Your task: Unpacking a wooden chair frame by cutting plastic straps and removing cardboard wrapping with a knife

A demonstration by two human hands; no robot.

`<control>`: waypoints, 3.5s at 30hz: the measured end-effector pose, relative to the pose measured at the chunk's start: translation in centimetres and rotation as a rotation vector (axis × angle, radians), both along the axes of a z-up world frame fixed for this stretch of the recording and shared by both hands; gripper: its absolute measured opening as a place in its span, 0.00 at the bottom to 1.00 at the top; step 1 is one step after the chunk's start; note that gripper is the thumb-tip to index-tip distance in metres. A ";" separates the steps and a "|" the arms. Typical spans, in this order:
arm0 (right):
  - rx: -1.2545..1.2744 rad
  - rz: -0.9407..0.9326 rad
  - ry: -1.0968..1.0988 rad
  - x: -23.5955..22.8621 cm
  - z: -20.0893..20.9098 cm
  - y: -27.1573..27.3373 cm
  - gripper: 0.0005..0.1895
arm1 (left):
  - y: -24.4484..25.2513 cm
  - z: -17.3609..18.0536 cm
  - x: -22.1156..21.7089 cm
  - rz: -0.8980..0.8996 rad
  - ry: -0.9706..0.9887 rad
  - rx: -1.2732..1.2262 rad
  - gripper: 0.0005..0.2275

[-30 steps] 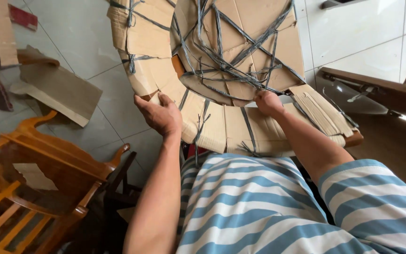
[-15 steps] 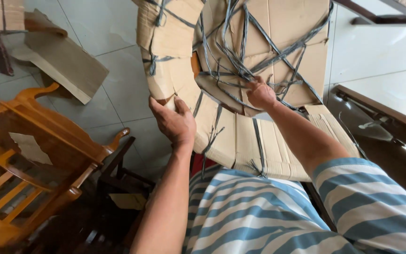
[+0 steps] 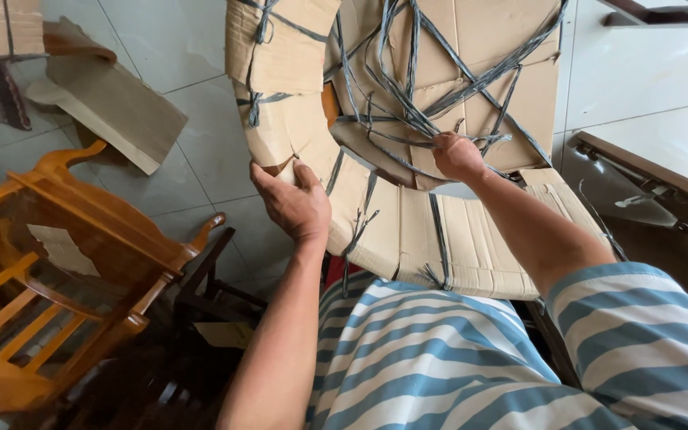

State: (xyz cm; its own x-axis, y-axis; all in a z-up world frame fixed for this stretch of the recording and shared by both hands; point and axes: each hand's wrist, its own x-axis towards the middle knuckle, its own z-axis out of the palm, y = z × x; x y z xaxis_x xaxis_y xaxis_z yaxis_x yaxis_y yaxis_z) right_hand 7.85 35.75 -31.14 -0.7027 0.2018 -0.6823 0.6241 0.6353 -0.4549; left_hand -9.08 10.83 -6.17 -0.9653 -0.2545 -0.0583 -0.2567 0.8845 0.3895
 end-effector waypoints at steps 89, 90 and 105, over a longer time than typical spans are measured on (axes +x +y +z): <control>-0.366 -0.525 0.487 9.8 32.1 -11.0 0.07 | 3.4 8.7 11.0 -0.261 -0.849 1.217 0.10; -0.315 -0.484 0.471 9.9 31.7 -11.2 0.08 | 3.4 8.8 10.5 -0.246 -0.846 1.202 0.09; -0.089 -0.780 0.470 14.8 34.8 -11.8 0.06 | -1.0 5.9 2.4 -0.180 -0.800 1.214 0.10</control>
